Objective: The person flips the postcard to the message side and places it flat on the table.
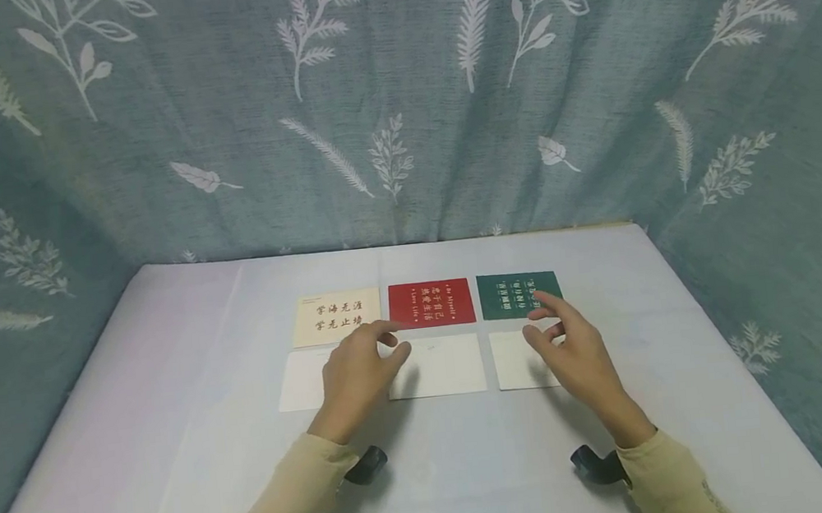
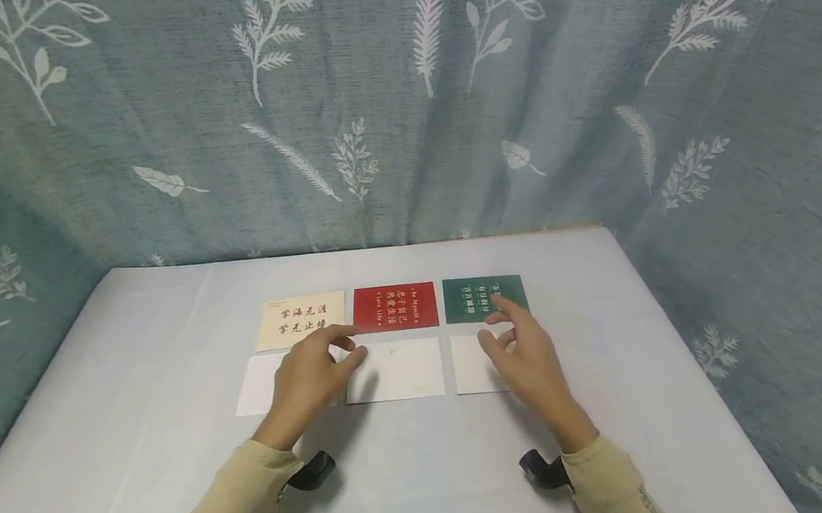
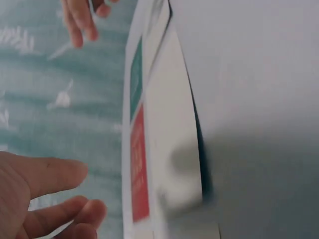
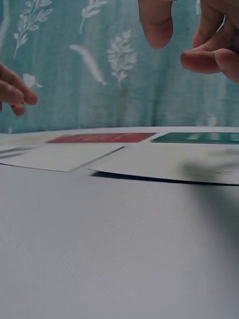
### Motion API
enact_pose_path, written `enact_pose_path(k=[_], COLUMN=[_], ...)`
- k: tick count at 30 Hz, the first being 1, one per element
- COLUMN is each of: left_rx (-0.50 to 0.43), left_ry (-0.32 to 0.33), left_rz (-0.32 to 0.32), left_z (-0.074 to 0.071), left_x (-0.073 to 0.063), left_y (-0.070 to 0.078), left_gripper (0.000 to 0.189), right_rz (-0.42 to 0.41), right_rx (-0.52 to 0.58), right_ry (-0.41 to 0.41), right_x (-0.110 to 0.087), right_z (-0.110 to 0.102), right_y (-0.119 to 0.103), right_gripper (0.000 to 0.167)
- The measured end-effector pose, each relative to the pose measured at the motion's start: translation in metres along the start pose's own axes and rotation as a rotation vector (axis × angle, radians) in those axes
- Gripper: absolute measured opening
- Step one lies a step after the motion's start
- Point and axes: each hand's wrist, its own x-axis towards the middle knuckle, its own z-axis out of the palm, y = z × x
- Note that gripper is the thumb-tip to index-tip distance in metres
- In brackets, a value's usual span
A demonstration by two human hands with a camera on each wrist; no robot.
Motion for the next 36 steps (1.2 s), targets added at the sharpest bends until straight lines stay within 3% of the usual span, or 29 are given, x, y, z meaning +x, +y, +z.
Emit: enact_pose_path(k=[6, 13, 18, 22, 30, 36], left_rx=[0.000, 0.028, 0.054, 0.074, 0.105, 0.125], left_ry=[-0.020, -0.036, -0.080, -0.118, -0.154, -0.177], left_rz=[-0.061, -0.129, -0.152, -0.159, -0.197, -0.226], left_z=[-0.022, -0.042, -0.052, -0.061, -0.066, -0.065], left_x=[0.009, 0.020, 0.029, 0.037, 0.049, 0.054], left_y=[-0.032, -0.064, -0.082, -0.094, -0.112, -0.118], left_gripper=[0.040, 0.048, 0.054, 0.057, 0.062, 0.065], right_rz=[-0.009, -0.092, -0.079, -0.063, -0.125, -0.076], right_rx=[0.022, 0.047, 0.016, 0.000, -0.080, -0.103], right_ry=[-0.047, -0.117, -0.174, -0.216, -0.296, -0.361], right_x=[0.011, 0.031, 0.041, 0.048, 0.067, 0.077], right_z=[0.018, 0.043, 0.061, 0.076, 0.107, 0.123], right_y=[-0.014, -0.029, -0.041, -0.050, -0.064, -0.080], right_gripper=[0.056, 0.055, 0.055, 0.056, 0.053, 0.052])
